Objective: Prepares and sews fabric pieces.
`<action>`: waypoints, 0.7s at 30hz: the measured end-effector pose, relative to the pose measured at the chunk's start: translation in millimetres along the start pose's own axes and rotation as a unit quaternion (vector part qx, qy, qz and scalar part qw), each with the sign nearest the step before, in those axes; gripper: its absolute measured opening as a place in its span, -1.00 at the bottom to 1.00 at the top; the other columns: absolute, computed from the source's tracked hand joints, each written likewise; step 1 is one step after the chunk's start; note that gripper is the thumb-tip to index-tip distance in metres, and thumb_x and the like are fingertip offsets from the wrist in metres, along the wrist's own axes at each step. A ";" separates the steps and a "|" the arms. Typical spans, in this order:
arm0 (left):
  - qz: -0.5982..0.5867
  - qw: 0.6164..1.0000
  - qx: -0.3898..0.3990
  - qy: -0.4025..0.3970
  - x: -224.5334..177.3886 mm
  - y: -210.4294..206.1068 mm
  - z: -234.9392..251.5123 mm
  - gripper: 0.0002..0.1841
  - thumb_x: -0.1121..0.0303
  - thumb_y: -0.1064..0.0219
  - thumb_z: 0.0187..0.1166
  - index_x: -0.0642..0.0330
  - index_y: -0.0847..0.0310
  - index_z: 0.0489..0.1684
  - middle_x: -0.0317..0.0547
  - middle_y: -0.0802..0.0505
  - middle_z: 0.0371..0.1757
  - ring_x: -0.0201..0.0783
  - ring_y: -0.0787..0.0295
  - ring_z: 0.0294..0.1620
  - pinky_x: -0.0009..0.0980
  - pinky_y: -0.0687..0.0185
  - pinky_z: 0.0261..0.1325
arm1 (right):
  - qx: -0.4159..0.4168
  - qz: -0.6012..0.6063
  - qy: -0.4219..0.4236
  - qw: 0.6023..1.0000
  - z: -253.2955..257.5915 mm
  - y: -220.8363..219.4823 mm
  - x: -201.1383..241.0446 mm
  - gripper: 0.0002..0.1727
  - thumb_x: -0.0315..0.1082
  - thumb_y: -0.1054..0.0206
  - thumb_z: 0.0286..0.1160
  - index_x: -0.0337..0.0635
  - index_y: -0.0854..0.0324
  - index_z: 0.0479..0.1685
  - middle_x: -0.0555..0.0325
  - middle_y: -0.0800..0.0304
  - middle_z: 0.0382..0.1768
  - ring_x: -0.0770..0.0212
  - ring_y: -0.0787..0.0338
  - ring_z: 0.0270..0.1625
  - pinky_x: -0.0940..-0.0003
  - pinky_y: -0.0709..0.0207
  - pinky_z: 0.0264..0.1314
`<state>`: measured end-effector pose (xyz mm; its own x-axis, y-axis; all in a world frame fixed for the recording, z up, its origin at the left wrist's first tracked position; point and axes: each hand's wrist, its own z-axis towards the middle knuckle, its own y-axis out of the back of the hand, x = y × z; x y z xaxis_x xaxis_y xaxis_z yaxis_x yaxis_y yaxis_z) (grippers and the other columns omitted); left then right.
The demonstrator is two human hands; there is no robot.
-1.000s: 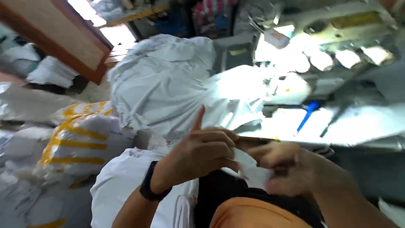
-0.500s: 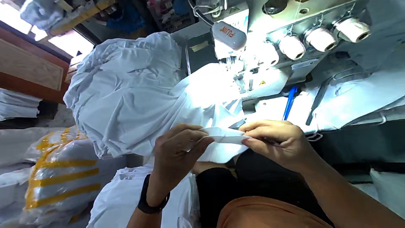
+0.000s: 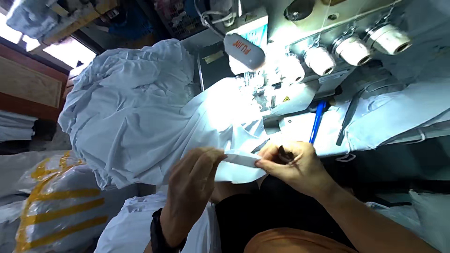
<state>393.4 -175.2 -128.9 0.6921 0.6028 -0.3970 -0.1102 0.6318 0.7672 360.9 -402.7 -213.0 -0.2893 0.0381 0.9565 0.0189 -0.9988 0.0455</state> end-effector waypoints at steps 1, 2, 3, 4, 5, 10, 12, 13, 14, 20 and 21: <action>0.000 1.000 0.013 -0.009 -0.5 4.4 7.7 -0.85 0.39 -0.34 0.68 0.28 -0.76 -0.21 -0.11 -0.88 -0.20 -0.51 -0.81 -0.06 -0.70 -0.66 0.08 | 0.025 0.010 0.002 1.000 -0.1 1.4 -1.0 -0.81 -0.40 -0.47 0.39 -0.30 -0.77 -0.10 0.31 -0.83 -0.34 0.68 -0.71 -0.32 0.79 -0.60 -0.22; 0.009 0.999 0.026 -0.020 -0.8 8.5 17.9 -0.85 0.39 -0.32 0.70 0.26 -0.74 -0.23 -0.13 -0.87 -0.20 -0.53 -0.79 -0.05 -0.71 -0.64 0.08 | 0.041 0.018 0.012 0.999 0.2 2.4 -2.7 -0.74 -0.36 -0.45 0.48 -0.33 -0.78 0.05 0.31 -0.85 -0.32 0.68 -0.72 -0.29 0.79 -0.62 -0.16; 0.026 0.998 0.041 -0.032 0.4 11.2 29.9 -0.84 0.39 -0.29 0.70 0.24 -0.73 -0.24 -0.15 -0.86 -0.22 -0.53 -0.78 -0.09 -0.71 -0.62 0.04 | 0.039 0.019 0.030 0.999 1.0 3.2 -6.0 -0.75 -0.33 -0.43 0.54 -0.34 -0.80 -0.01 0.30 -0.87 -0.31 0.69 -0.75 -0.26 0.79 -0.65 -0.11; 0.044 0.997 0.056 -0.042 3.7 11.2 43.4 -0.84 0.42 -0.27 0.68 0.25 -0.75 -0.26 -0.15 -0.84 -0.26 -0.51 -0.76 -0.16 -0.69 -0.60 -0.03 | 0.023 0.013 0.050 0.998 2.8 4.0 -9.7 -0.79 -0.32 -0.41 0.56 -0.32 -0.81 -0.17 0.30 -0.86 -0.34 0.72 -0.73 -0.25 0.81 -0.61 -0.10; 0.049 0.995 0.070 -0.047 9.7 7.4 57.2 -0.83 0.45 -0.26 0.63 0.28 -0.78 -0.28 -0.13 -0.84 -0.31 -0.48 -0.74 -0.25 -0.65 -0.59 -0.11 | 0.003 0.004 0.065 0.998 5.8 5.1 -13.9 -0.79 -0.31 -0.41 0.57 -0.30 -0.80 -0.30 0.30 -0.84 -0.34 0.73 -0.70 -0.26 0.83 -0.58 -0.12; -0.113 0.987 0.108 0.031 52.5 -44.2 91.9 -0.91 0.50 -0.40 0.48 0.25 -0.73 -0.42 -0.25 -0.76 -0.51 -0.58 -0.59 -0.55 -0.69 -0.50 -0.45 | -0.069 -0.106 0.110 0.986 28.6 15.7 -55.6 -0.78 -0.27 -0.51 0.38 -0.21 -0.80 -0.51 0.09 -0.78 0.10 0.46 -0.66 0.18 0.62 -0.53 0.25; -0.199 0.968 0.131 0.081 64.3 -54.7 86.7 -0.93 0.56 -0.41 0.42 0.20 -0.67 -0.39 -0.28 -0.74 -0.52 -0.58 -0.56 -0.62 -0.68 -0.48 -0.57 | -0.054 -0.084 0.128 0.987 33.2 19.0 -65.7 -0.80 -0.31 -0.51 0.38 -0.22 -0.78 -0.53 0.10 -0.84 -0.04 0.42 -0.70 0.14 0.58 -0.55 0.22; -0.221 0.961 0.138 0.094 67.3 -55.8 85.4 -0.91 0.59 -0.41 0.41 0.18 -0.66 -0.36 -0.30 -0.73 -0.48 -0.59 -0.56 -0.60 -0.70 -0.50 -0.55 | -0.043 -0.054 0.123 0.990 31.9 19.5 -65.9 -0.78 -0.33 -0.51 0.42 -0.24 -0.75 -0.53 0.16 -0.81 -0.22 0.47 -0.72 -0.02 0.65 -0.58 0.06; -0.229 0.958 0.136 0.105 68.3 -56.4 85.7 -0.89 0.60 -0.42 0.39 0.16 -0.67 -0.36 -0.32 -0.74 -0.49 -0.61 -0.57 -0.60 -0.71 -0.49 -0.56 | -0.035 -0.024 0.111 0.993 28.6 19.4 -63.1 -0.77 -0.34 -0.50 0.46 -0.27 -0.74 -0.52 0.18 -0.80 -0.32 0.50 -0.72 -0.12 0.67 -0.57 -0.03; -0.224 0.963 0.101 0.110 65.4 -61.5 87.8 -0.90 0.60 -0.42 0.38 0.18 -0.72 -0.31 -0.39 -0.76 -0.50 -0.65 -0.59 -0.58 -0.74 -0.50 -0.53 | -0.063 0.036 0.040 0.997 16.0 12.2 -48.0 -0.78 -0.36 -0.54 0.39 -0.24 -0.75 -0.57 0.24 -0.82 -0.39 0.55 -0.74 -0.20 0.70 -0.60 -0.10; -0.222 0.964 0.096 0.106 64.9 -61.9 88.6 -0.90 0.61 -0.42 0.37 0.19 -0.72 -0.33 -0.38 -0.78 -0.46 -0.65 -0.61 -0.55 -0.75 -0.52 -0.50 | -0.068 0.032 0.030 0.997 16.2 10.9 -47.3 -0.78 -0.36 -0.55 0.36 -0.22 -0.75 -0.60 0.25 -0.81 -0.41 0.56 -0.73 -0.22 0.71 -0.58 -0.13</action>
<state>508.3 -218.4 -157.5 0.4766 0.3931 -0.7863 0.3121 0.7605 0.5694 390.3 -414.8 -253.1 -0.3486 -0.0232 0.9370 -0.0901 -0.9942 -0.0582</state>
